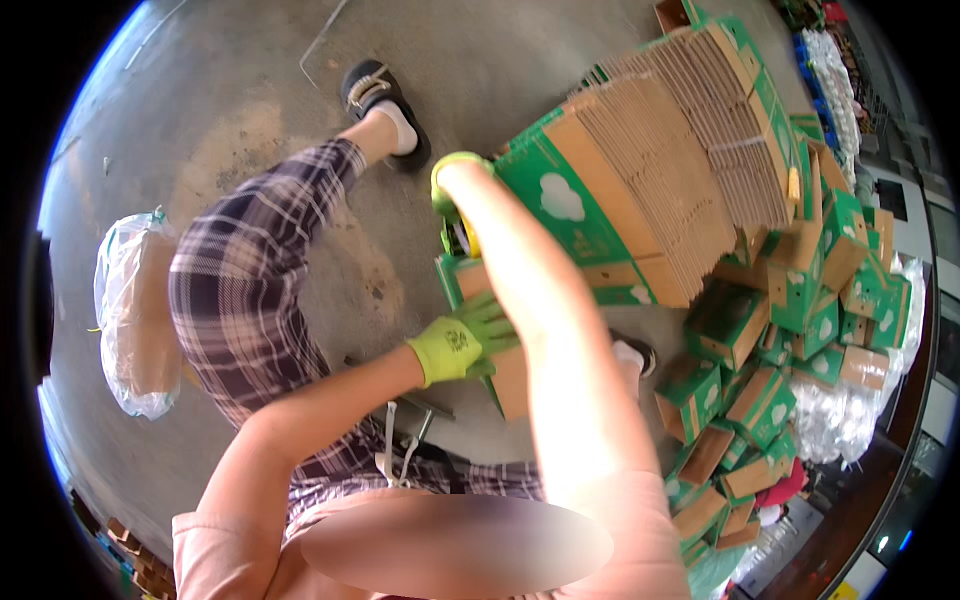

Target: The person sits on the floor and repeatedly picks up flat cardboard sheets, folds them into boxes, and seals them with a tape gun. The person places the finished boxes into a growing pile nearby.

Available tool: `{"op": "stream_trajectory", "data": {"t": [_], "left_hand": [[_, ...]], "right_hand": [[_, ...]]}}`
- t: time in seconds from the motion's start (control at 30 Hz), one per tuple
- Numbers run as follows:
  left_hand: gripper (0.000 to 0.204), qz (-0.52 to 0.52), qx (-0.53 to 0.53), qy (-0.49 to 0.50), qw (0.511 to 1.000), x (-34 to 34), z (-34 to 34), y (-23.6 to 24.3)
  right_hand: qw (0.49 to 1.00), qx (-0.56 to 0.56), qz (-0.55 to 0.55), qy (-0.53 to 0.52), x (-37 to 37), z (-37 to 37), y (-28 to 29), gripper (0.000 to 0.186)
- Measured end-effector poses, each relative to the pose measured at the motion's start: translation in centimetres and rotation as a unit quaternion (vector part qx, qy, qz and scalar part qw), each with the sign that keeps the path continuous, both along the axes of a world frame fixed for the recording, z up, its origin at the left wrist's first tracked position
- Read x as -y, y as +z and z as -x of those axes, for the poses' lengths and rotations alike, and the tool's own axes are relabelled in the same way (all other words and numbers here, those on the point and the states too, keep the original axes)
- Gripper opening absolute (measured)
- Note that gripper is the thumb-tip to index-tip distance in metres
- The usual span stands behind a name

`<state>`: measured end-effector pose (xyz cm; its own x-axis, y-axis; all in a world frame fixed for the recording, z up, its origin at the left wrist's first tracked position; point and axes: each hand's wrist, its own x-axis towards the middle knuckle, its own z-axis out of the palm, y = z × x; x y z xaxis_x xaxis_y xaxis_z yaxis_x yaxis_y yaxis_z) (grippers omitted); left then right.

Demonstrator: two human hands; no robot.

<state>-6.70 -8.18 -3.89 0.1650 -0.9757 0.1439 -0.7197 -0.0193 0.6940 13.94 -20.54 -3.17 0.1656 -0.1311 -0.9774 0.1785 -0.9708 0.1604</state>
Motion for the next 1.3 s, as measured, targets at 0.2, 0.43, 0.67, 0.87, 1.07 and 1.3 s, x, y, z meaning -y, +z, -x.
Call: {"op": "stream_trajectory", "data": {"t": [0.2, 0.43, 0.67, 0.87, 1.07, 1.3], "left_hand": [[0.067, 0.070, 0.037, 0.016, 0.997, -0.2, -0.5, -2.0], [0.045, 0.096, 0.037, 0.114, 0.988, -1.0, 0.3, -2.1], [0.038, 0.051, 0.093, 0.181, 0.978, -1.6, 3.2, 0.1], [0.047, -0.079, 0.026, 0.005, 0.997, -5.8, 3.2, 5.4], [0.068, -0.127, 0.141, 0.126, 0.974, -7.6, -1.0, 3.0], [0.071, -0.107, 0.109, 0.123, 0.981, -5.4, 1.0, 1.1]], "right_hand": [[0.928, 0.361, -0.081, -0.047, 2.4, 12.4, 14.7, 0.038], [0.745, 0.637, -0.080, -0.180, 2.0, 46.5, 11.9, 0.042], [0.802, 0.555, -0.062, -0.212, 3.2, 47.8, -1.5, 0.016], [0.653, 0.722, -0.055, -0.221, 15.6, 39.8, -0.1, 0.015], [0.731, 0.617, -0.092, -0.275, 10.5, 18.2, 8.7, 0.030], [0.964, 0.170, -0.002, -0.203, 4.8, 6.0, -2.1, 0.056]]}}
